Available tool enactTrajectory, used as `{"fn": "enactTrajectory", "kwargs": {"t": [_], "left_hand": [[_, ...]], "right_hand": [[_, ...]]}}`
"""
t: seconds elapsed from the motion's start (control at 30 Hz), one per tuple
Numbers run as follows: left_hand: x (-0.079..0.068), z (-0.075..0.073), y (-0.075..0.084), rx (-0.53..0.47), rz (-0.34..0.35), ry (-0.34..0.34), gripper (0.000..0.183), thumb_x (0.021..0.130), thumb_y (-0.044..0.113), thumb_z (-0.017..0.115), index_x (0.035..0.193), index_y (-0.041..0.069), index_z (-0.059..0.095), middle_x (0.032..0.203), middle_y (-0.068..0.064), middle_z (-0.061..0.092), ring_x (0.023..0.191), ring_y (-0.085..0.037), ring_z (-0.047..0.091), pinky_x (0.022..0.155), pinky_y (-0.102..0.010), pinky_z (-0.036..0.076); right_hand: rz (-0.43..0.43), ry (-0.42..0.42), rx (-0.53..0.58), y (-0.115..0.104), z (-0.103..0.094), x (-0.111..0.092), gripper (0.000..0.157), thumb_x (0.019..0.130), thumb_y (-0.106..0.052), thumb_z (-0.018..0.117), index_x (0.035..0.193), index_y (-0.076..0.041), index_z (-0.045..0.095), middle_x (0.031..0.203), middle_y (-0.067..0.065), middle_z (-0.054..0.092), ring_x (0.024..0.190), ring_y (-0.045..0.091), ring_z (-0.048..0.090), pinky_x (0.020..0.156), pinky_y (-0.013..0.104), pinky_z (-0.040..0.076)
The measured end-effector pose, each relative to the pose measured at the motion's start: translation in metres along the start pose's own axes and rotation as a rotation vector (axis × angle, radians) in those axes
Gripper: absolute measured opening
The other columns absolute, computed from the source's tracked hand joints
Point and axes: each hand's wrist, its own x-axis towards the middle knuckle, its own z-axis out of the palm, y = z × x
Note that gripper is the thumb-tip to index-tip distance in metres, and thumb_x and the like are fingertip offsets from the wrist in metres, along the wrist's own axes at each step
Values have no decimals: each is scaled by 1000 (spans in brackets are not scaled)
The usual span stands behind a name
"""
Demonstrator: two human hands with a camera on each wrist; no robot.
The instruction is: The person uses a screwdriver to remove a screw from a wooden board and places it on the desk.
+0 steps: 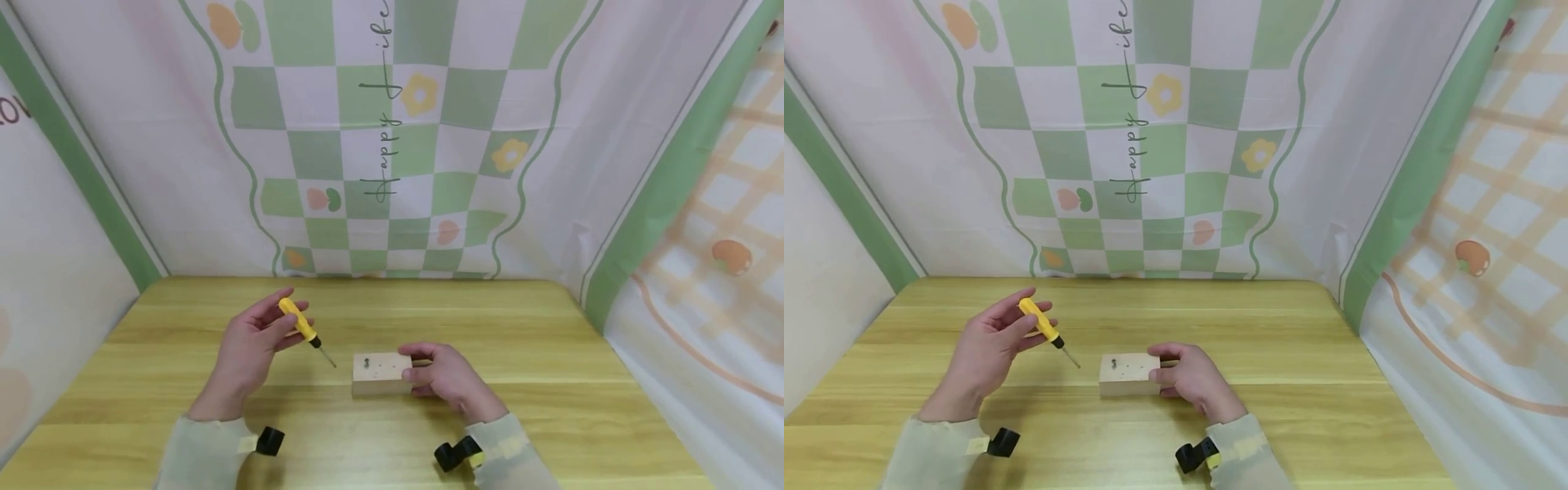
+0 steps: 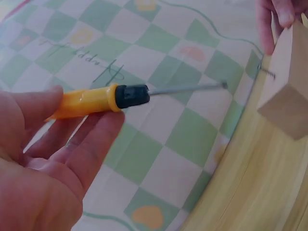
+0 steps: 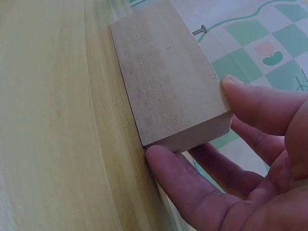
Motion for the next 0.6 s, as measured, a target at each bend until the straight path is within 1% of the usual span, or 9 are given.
{"fn": "enactTrajectory", "kwargs": {"t": [0.1, 0.23, 0.4, 0.5, 0.6], "left_hand": [[3, 11, -5, -46, 8, 19, 44, 99, -1, 60, 142, 6, 54, 124, -22, 61, 105, -34, 67, 85, -42, 56], [8, 28, -13, -69, 16, 33, 42, 96, -3, 62, 137, 3, 57, 121, -21, 62, 104, -33, 67, 85, -42, 56], [11, 45, -22, -41, 26, 59, 39, 93, -5, 66, 132, 1, 61, 117, -22, 65, 100, -28, 68, 82, -40, 58], [12, 49, -25, -9, 25, 79, 38, 92, -5, 67, 128, 2, 64, 115, -20, 67, 97, -25, 69, 80, -38, 58], [12, 52, -25, 27, 35, 86, 37, 91, -5, 69, 127, 2, 66, 113, -19, 68, 96, -24, 68, 80, -37, 58]], "right_hand": [[-3, -4, 4, 1, -1, 0, 50, 87, -6, 77, 134, 0, 60, 129, 16, 57, 97, 25, 64, 78, 43, 59], [-4, -6, 11, 2, -1, 1, 50, 87, -6, 77, 134, 0, 60, 128, 16, 57, 96, 25, 64, 78, 43, 59], [-2, -16, 19, 2, -1, 0, 51, 87, -6, 77, 135, 0, 60, 129, 16, 56, 97, 25, 64, 79, 43, 58], [1, -18, 17, 0, -1, 0, 51, 88, -6, 77, 135, 0, 60, 129, 16, 56, 97, 25, 64, 79, 43, 58], [0, -16, 11, 0, -1, -1, 50, 88, -5, 76, 135, 0, 60, 129, 17, 56, 97, 25, 64, 79, 43, 58]]}}
